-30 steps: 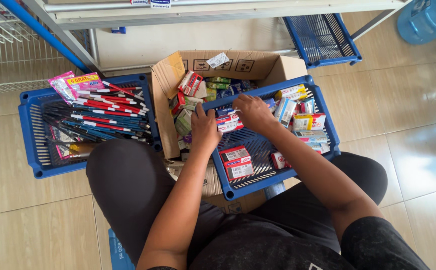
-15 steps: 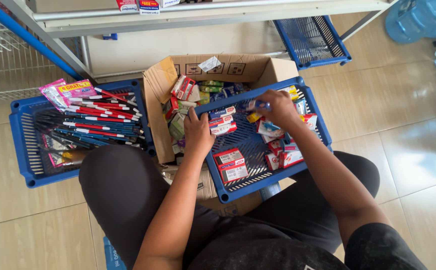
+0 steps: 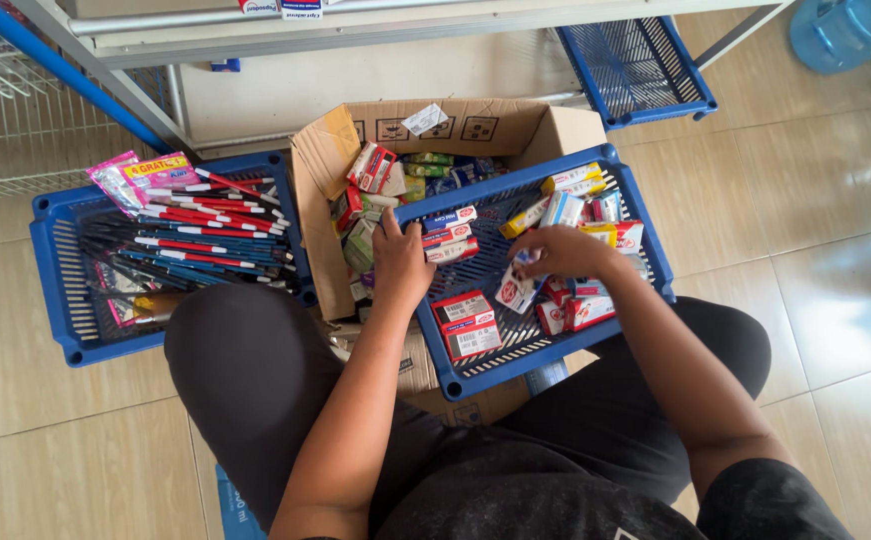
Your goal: The person sits on the floor and transfers small packaged items from a cardboard box into a blue plastic basket. They arrange the items, including toothpaste and soap, neatly in rows within the basket.
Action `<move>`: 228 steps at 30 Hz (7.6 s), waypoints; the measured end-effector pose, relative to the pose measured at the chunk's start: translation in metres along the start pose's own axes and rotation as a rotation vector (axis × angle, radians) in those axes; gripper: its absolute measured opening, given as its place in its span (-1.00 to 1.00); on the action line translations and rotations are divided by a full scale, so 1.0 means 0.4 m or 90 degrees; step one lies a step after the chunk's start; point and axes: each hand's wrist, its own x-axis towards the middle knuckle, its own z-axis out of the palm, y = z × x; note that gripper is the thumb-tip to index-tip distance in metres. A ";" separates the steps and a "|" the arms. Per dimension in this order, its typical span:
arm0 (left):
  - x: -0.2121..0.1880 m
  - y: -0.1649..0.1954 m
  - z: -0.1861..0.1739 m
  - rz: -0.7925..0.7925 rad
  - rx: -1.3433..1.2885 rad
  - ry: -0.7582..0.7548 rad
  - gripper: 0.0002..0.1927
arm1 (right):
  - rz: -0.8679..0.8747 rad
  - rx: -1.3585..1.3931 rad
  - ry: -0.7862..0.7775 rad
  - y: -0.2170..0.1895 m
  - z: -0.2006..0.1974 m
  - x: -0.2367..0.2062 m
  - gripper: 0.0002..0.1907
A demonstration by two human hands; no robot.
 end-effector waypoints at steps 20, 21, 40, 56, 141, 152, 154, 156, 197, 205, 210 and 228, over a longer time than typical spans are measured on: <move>-0.006 0.011 -0.016 -0.022 -0.024 -0.004 -0.22 | -0.123 0.045 0.474 -0.103 -0.085 0.038 -0.62; -0.006 0.011 -0.019 -0.020 -0.028 -0.002 -0.21 | -0.104 0.083 0.459 -0.104 -0.084 0.040 -0.61; -0.006 0.012 -0.027 -0.026 -0.051 -0.032 -0.18 | -0.140 0.117 0.332 -0.011 -0.059 0.076 -0.67; -0.019 0.010 -0.021 -0.003 -0.026 -0.039 -0.16 | -0.264 -0.014 0.415 -0.088 0.067 0.145 -0.66; 0.063 -0.077 0.071 -0.302 -0.625 0.057 -0.38 | -0.070 -0.287 0.343 -0.216 0.293 0.174 -0.16; 0.057 -0.099 0.097 -0.226 -0.593 0.079 -0.44 | -0.218 -0.036 0.404 -0.160 0.214 0.087 -0.28; 0.051 -0.099 0.104 -0.243 -0.600 0.073 -0.45 | -0.198 0.058 0.385 -0.130 0.225 0.026 -0.41; 0.050 -0.093 0.105 -0.265 -0.625 0.062 -0.45 | -0.140 0.101 0.315 -0.106 0.221 -0.021 -0.57; 0.038 -0.067 0.081 -0.254 -0.613 0.064 -0.47 | -0.141 -0.175 0.172 -0.171 0.330 -0.096 -0.38; 0.035 -0.062 0.062 -0.277 -0.653 0.039 -0.46 | -0.028 0.119 0.143 -0.069 0.253 -0.078 -0.62; 0.038 -0.068 0.073 -0.264 -0.623 0.053 -0.47 | -0.060 0.134 0.228 -0.049 0.248 -0.087 -0.53; 0.037 -0.101 0.097 -0.244 -0.638 0.042 -0.51 | -0.113 0.069 0.362 -0.085 0.291 -0.063 -0.61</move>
